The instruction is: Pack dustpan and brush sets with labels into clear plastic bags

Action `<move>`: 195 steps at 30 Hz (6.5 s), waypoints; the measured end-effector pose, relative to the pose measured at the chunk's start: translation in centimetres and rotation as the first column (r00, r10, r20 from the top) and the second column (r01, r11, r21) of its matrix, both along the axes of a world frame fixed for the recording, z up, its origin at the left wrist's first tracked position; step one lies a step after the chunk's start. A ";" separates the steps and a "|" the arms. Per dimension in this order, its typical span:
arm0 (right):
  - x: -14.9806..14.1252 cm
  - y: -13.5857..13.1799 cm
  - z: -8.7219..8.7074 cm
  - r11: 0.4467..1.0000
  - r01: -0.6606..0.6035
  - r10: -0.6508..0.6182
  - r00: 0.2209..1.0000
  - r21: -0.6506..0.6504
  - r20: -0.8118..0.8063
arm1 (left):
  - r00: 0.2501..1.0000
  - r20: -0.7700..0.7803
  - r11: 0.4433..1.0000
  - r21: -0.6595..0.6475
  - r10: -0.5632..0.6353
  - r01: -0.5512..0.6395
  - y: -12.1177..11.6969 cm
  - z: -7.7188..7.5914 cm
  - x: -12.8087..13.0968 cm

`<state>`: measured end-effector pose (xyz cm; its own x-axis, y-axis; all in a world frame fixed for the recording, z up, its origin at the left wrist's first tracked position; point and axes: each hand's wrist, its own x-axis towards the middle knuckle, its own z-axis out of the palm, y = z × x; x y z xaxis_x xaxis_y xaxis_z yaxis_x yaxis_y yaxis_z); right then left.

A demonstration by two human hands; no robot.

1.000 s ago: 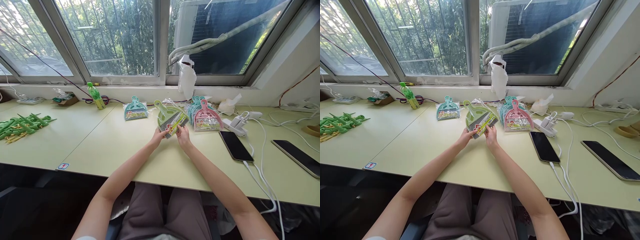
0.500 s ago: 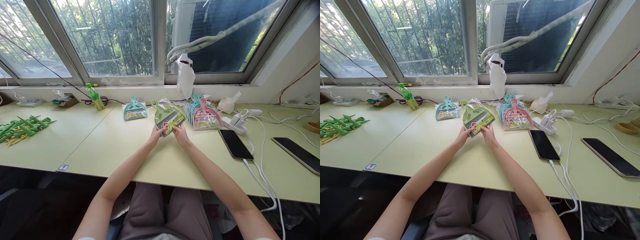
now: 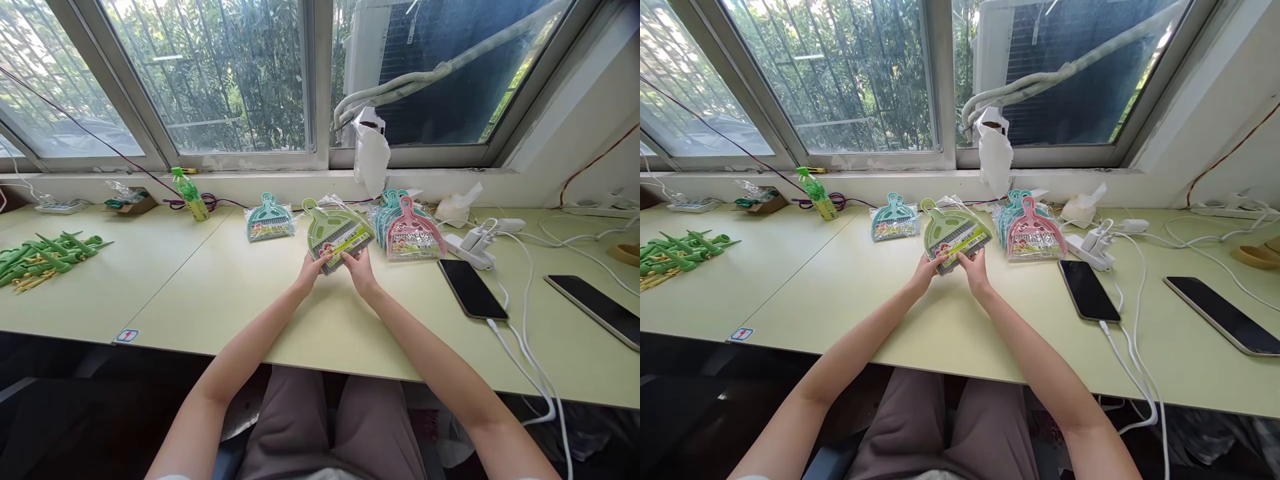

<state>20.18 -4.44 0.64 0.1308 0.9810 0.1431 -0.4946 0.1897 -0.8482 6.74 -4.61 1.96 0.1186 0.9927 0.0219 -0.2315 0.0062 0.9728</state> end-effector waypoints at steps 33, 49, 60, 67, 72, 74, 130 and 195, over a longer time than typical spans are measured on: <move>0.9 0.5 -0.5 0.992 0.103 -0.109 0.989 -0.067 -0.100 | 0.844 -0.146 0.856 -0.090 -0.517 0.509 -1.5 0.2 0.4; -0.3 0.1 -0.8 0.991 0.106 -0.111 0.992 -0.078 -0.057 | 0.999 0.045 0.999 -0.036 -0.016 0.017 0.8 -1.4 -0.1; -0.3 -0.5 0.0 0.993 0.110 -0.113 0.990 -0.034 -0.084 | 0.984 0.165 0.994 -0.073 -0.070 0.083 0.2 -0.6 0.4; -0.6 -0.8 0.1 0.994 0.090 -0.094 0.994 -0.067 -0.062 | 0.996 0.078 0.999 -0.031 -0.040 0.043 0.5 -0.5 -0.2; -0.6 -0.7 -0.1 0.993 0.083 -0.088 0.994 -0.084 -0.066 | 0.994 0.109 0.999 -0.035 -0.013 0.017 0.6 -0.9 -0.1; -0.5 -0.7 -0.1 0.994 0.076 -0.081 0.995 -0.082 -0.060 | 0.993 0.119 0.999 -0.037 -0.022 0.026 0.6 -0.8 -0.1; 0.6 0.8 -0.8 0.985 -0.028 0.012 0.996 -0.172 -0.094 | 1.000 -0.023 1.000 0.023 -0.001 0.001 0.6 -0.6 -0.1; 5.2 2.0 0.1 0.869 0.100 -0.447 0.577 0.484 0.684 | 0.945 0.158 0.894 -0.312 -0.286 0.323 4.2 -0.7 -7.2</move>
<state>25.37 -2.40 0.77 0.0576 0.7641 0.6425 0.4215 0.5648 -0.7095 -0.44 -0.42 1.22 0.4314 0.8607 -0.2705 -0.2677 0.4084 0.8727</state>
